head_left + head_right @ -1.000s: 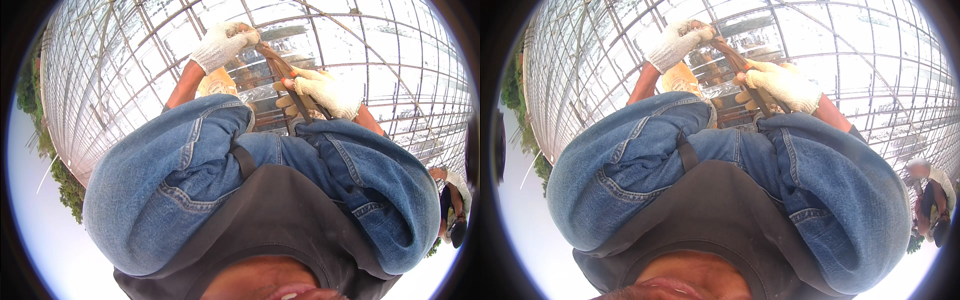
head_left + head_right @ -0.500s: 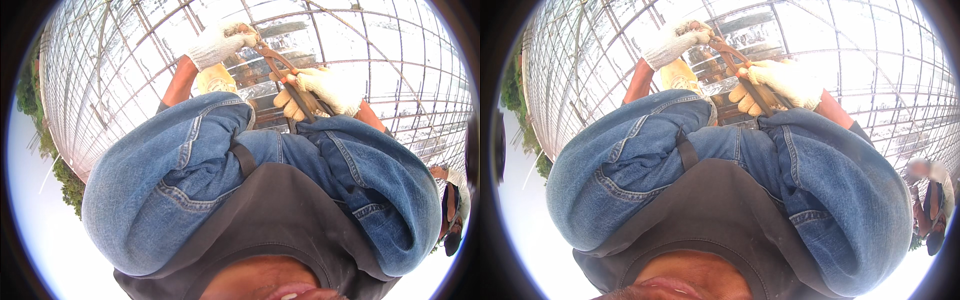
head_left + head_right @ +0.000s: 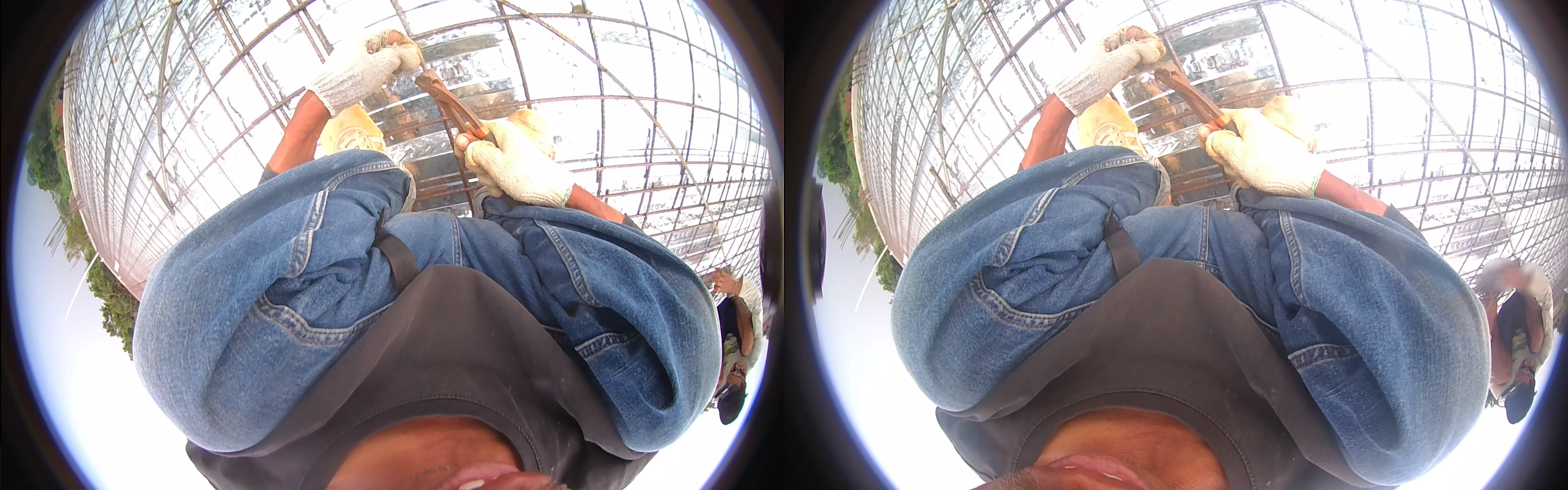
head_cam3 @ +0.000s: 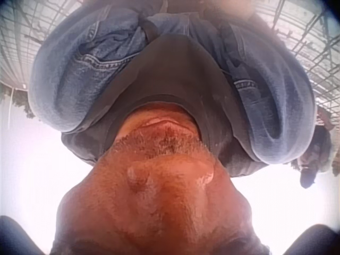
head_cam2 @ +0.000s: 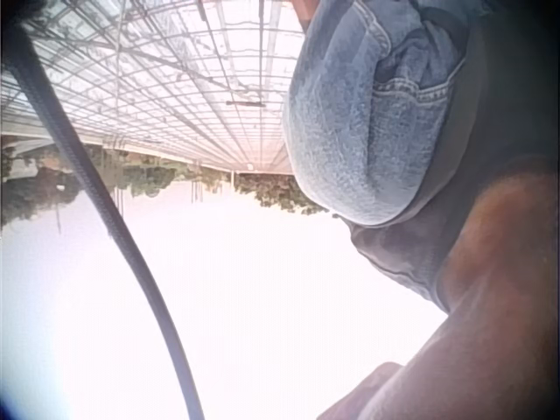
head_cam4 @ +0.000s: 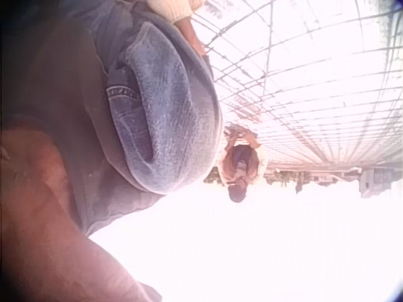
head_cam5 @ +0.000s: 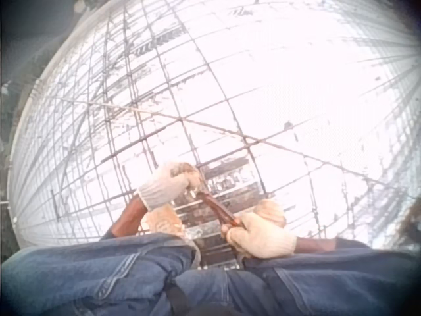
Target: The person uses pliers to tighten wire ties on metal scaffolding joints while standing on the structure. They repeatedly grip, twist, and secure the wires at multiple connection points.
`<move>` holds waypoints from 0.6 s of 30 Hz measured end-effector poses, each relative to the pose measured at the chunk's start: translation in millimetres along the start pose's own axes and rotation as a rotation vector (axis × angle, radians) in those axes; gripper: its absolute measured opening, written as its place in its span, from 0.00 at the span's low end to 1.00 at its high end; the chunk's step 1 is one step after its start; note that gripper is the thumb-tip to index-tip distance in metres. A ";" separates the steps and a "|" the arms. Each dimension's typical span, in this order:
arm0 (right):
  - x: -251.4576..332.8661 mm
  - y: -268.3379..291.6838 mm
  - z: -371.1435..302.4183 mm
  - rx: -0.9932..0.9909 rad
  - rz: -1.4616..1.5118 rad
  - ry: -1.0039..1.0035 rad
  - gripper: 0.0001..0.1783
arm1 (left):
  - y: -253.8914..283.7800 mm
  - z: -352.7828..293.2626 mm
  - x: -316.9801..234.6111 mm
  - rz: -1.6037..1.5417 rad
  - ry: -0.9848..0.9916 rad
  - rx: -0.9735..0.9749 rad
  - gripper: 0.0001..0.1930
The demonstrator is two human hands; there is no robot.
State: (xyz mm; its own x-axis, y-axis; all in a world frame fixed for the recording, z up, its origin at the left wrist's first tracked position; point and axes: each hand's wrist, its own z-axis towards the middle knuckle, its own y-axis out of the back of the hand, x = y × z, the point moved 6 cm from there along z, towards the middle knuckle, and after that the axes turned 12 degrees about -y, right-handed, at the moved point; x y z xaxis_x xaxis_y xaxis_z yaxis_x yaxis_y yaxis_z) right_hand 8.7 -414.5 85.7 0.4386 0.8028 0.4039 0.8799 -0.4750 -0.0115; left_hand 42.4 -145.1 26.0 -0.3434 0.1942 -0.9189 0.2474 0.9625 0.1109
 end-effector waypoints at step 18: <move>40.4 15.3 -13.8 -0.109 -0.416 0.046 0.45 | 13.9 2.0 8.3 0.059 -0.038 -0.257 0.09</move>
State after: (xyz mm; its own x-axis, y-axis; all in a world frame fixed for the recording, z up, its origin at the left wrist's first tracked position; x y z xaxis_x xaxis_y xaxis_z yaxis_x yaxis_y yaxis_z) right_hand 37.3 -394.3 114.4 0.0404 0.9183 0.3937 0.9544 -0.1520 0.2567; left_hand 44.8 -130.4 19.1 -0.2997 0.2492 -0.9209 0.0265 0.9671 0.2531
